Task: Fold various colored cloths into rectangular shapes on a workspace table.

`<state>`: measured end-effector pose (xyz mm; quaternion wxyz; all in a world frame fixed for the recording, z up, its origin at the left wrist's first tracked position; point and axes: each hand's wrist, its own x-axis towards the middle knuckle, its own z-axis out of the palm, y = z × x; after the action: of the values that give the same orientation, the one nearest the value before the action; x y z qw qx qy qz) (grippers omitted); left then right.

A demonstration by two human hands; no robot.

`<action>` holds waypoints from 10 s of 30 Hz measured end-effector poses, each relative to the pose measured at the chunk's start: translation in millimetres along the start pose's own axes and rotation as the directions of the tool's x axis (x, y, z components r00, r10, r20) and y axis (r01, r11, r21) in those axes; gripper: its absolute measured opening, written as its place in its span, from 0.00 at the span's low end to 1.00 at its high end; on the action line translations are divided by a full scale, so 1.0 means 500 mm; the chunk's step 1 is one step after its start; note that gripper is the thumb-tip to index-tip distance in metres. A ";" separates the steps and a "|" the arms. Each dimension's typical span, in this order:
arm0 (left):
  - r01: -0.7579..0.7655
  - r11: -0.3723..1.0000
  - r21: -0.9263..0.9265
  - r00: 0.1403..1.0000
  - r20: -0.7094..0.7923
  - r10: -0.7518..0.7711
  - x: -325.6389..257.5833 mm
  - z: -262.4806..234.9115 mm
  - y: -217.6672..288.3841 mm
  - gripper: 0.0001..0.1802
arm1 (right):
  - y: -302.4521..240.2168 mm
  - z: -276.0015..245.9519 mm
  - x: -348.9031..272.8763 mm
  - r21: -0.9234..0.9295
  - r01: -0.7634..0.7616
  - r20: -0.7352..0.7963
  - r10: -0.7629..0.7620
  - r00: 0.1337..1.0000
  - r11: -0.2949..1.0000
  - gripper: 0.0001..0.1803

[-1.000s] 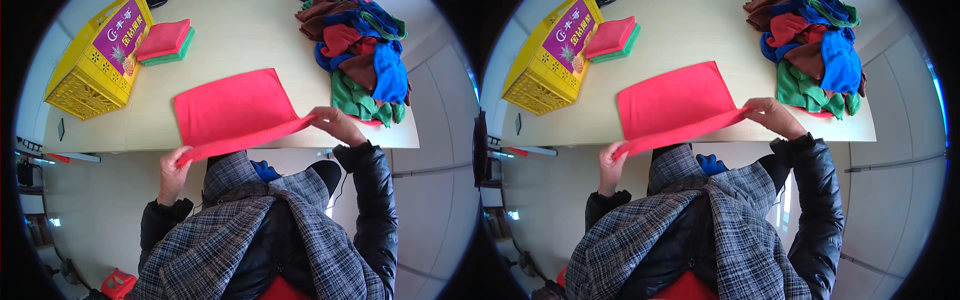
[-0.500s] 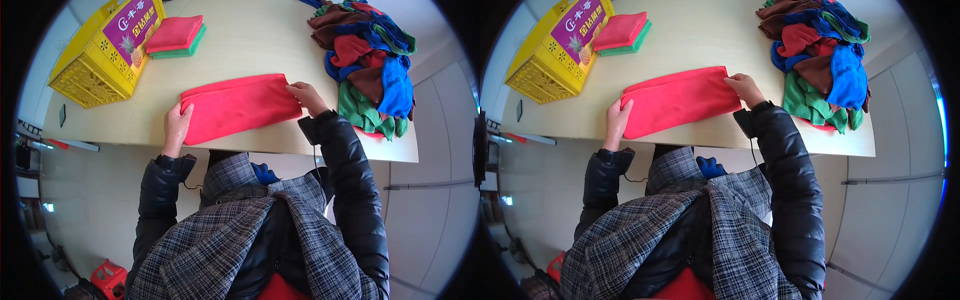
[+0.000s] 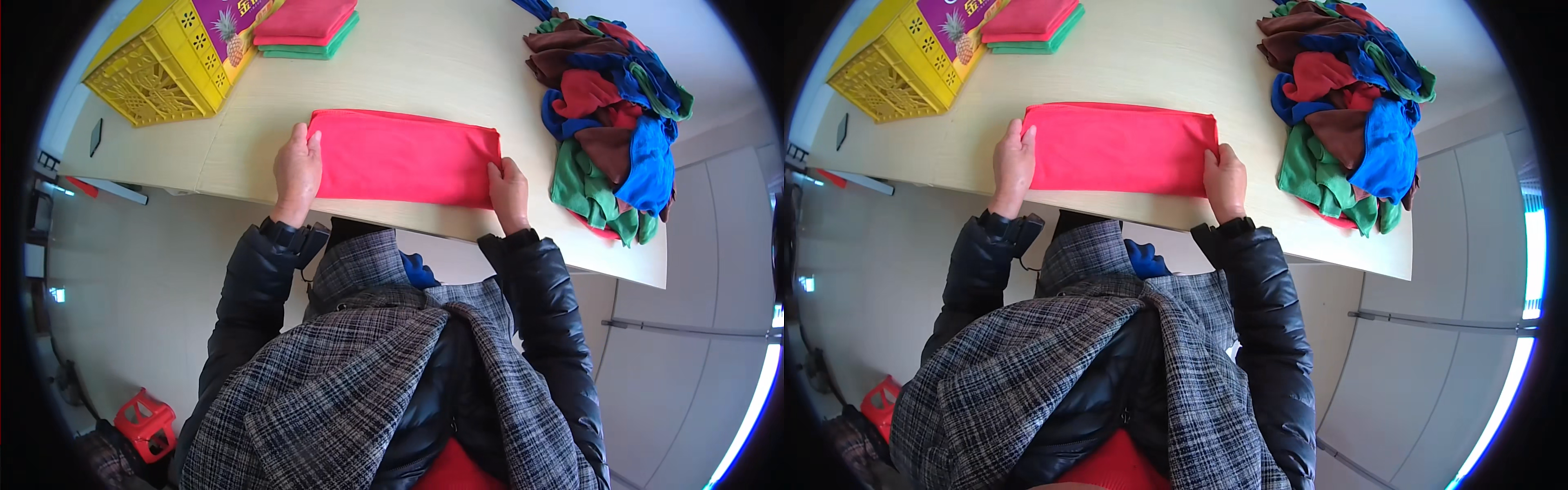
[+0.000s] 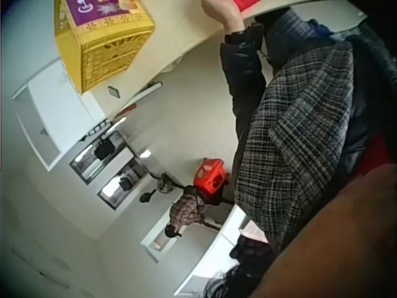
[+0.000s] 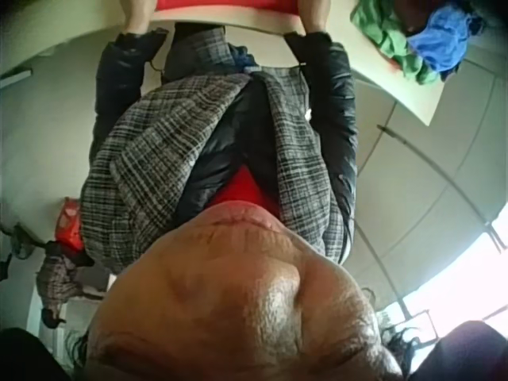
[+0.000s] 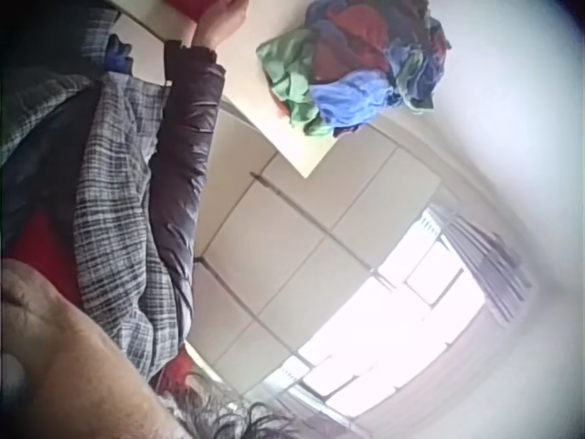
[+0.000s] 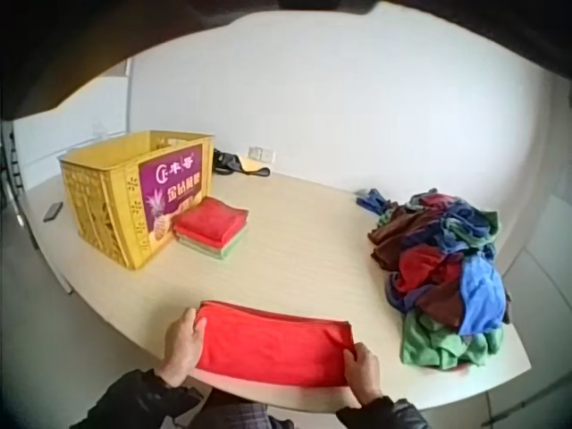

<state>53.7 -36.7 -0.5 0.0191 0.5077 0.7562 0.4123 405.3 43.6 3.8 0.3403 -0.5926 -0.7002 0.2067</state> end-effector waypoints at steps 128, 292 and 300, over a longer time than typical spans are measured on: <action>-0.452 0.847 0.280 0.857 0.400 0.325 0.007 0.038 0.012 0.32 | 0.003 -0.022 -0.042 -0.537 0.293 0.253 -0.181 0.950 0.791 0.38; -0.819 0.570 -0.064 0.500 0.407 0.764 -0.185 0.120 0.290 0.33 | 0.006 -0.019 -0.014 -0.351 0.448 0.254 -0.377 0.891 0.822 0.31; -0.883 0.432 0.184 0.468 0.433 0.770 -0.202 0.130 0.290 0.25 | 0.007 -0.002 -0.031 -0.449 0.385 0.235 -0.309 0.921 0.806 0.33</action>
<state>240.9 -55.7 10.2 -0.1792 0.8610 0.4570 0.1327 409.6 29.4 -1.6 0.1585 -0.5031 -0.8496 0.0021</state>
